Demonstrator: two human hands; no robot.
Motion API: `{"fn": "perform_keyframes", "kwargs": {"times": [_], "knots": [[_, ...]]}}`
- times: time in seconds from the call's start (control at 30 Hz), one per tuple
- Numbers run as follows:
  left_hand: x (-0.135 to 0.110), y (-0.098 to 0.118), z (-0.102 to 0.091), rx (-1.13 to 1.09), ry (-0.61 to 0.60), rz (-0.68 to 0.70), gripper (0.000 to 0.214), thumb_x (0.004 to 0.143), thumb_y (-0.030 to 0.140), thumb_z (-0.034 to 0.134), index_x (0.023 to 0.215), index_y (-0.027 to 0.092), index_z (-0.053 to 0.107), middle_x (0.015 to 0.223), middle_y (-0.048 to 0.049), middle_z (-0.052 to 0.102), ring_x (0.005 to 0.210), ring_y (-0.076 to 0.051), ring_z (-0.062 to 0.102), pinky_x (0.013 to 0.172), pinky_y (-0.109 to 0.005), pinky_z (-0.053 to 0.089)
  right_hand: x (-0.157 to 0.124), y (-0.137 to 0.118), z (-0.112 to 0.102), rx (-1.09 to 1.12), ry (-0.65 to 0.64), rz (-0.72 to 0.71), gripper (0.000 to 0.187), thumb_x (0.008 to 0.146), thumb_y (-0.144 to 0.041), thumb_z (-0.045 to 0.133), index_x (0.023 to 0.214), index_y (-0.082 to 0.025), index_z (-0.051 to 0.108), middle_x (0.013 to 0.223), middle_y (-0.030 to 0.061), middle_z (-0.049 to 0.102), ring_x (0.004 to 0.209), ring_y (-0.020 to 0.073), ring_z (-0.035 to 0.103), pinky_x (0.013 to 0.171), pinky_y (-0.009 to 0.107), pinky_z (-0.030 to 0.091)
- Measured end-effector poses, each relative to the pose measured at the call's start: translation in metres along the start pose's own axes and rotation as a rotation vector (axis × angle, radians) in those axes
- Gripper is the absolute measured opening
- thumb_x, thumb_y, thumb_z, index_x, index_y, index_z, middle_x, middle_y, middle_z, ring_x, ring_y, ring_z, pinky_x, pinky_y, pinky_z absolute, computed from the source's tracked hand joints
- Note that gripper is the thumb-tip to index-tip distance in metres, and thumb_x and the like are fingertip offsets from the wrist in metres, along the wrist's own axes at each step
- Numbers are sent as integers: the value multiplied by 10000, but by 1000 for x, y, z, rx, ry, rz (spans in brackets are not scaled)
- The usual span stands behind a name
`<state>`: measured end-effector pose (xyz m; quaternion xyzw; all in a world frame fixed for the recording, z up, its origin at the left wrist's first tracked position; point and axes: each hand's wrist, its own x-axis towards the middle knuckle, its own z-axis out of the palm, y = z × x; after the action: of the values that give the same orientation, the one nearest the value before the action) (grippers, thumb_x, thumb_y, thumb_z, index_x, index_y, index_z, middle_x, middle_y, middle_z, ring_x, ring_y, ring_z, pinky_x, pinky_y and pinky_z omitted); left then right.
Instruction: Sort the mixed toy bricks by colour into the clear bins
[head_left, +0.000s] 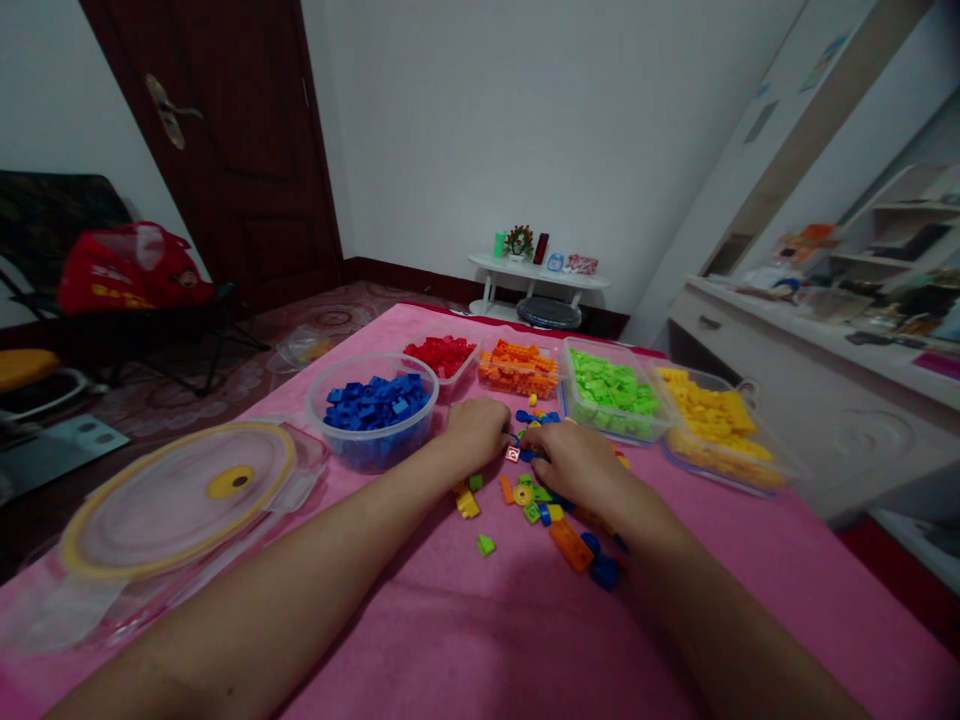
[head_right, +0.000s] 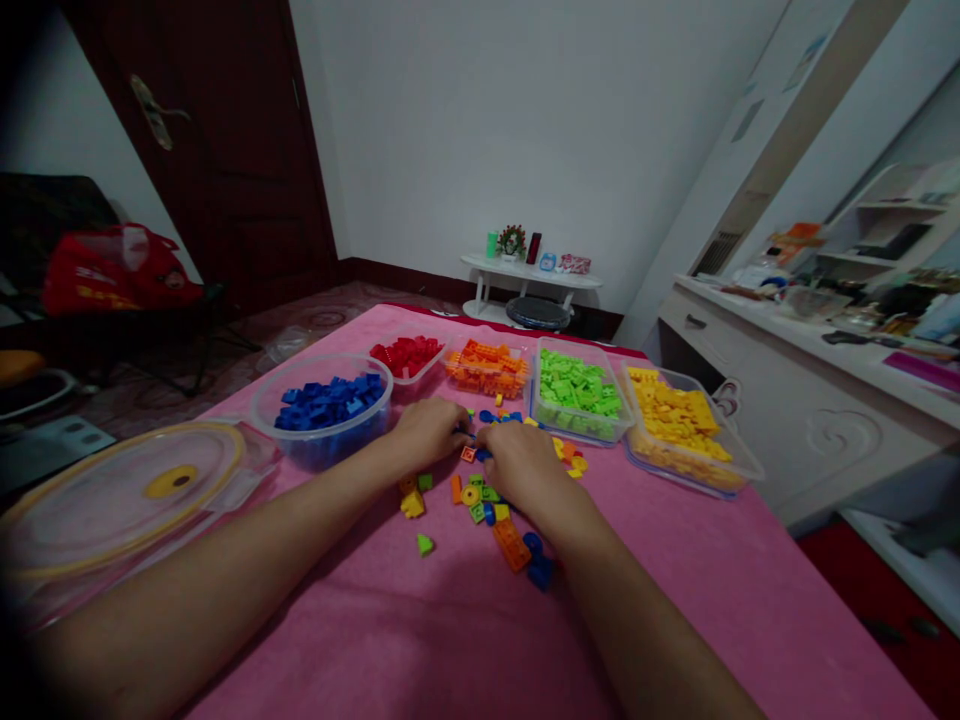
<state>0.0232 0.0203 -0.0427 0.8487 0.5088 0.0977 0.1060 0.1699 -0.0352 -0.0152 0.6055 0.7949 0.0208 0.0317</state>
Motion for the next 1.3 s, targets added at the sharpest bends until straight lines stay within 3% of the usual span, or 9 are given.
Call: {"fn": "perform_keyframes", "kwargs": {"times": [0.13, 0.47, 0.7, 0.83, 0.9, 0.97, 1.1, 1.2, 1.3], "knots": [[-4, 2, -6, 11, -41, 16, 248, 741, 303, 655, 962, 200, 696, 991, -147, 687, 976, -314, 624, 815, -381, 462, 1, -10, 4, -74, -29, 34, 236, 800, -213, 526, 982, -187, 674, 945, 123, 705, 870, 236, 644, 656, 284, 394], [-5, 6, -7, 44, -75, 33, 244, 808, 225, 543, 967, 93, 673, 983, -257, 660, 968, -399, 627, 799, -485, 475, 2, 11, 2, 65, 102, 41, 243, 755, -259, 567, 981, -242, 654, 821, 38, 681, 745, 174, 614, 578, 248, 314], [-10, 7, -7, -8, -43, -23, 169, 775, 135, 547, 887, 112, 672, 912, -219, 673, 917, -357, 644, 787, -437, 480, 5, 13, 0, 230, 195, 22, 252, 770, -262, 560, 998, -243, 666, 787, 11, 672, 689, 149, 585, 575, 236, 322], [-6, 5, -10, -82, 42, 0, 142, 791, 162, 524, 849, 132, 649, 894, -168, 664, 891, -291, 631, 742, -356, 474, 6, 10, 0, 384, 384, -33, 225, 775, -224, 555, 969, -204, 667, 857, 29, 680, 756, 156, 594, 675, 245, 397], [-2, 7, -12, -341, 84, -15, 126, 801, 208, 513, 789, 145, 621, 798, -108, 639, 764, -208, 612, 618, -262, 453, 5, 9, -4, 492, 533, -41, 214, 779, -224, 561, 966, -185, 658, 888, 38, 678, 754, 155, 592, 720, 256, 425], [1, 10, -15, -836, 20, -79, 130, 803, 219, 491, 741, 147, 580, 667, -46, 574, 557, -116, 519, 454, -178, 347, 3, 7, -9, 584, 648, -34, 216, 788, -235, 566, 981, -181, 647, 894, 45, 676, 734, 156, 592, 726, 266, 446], [2, 17, -16, -1769, -400, -272, 196, 833, 283, 448, 758, 133, 550, 582, -10, 503, 415, -65, 430, 334, -117, 213, -2, -3, -18, 610, 669, -68, 227, 790, -234, 581, 1003, -198, 650, 944, 49, 674, 810, 177, 607, 752, 284, 461], [1, 17, -20, -2035, -538, -321, 273, 855, 371, 457, 792, 126, 561, 603, -19, 523, 431, -71, 481, 314, -98, 234, -5, -7, -23, 574, 682, -112, 261, 782, -242, 610, 1036, -206, 653, 982, 48, 664, 830, 175, 598, 765, 290, 459], [-2, 14, -38, -1992, -467, -305, 314, 873, 392, 445, 730, 129, 540, 582, -21, 513, 408, -58, 442, 310, -92, 174, -9, -6, -28, 580, 774, -91, 235, 814, -271, 588, 1032, -214, 655, 979, 50, 656, 743, 153, 582, 718, 287, 465]]}}
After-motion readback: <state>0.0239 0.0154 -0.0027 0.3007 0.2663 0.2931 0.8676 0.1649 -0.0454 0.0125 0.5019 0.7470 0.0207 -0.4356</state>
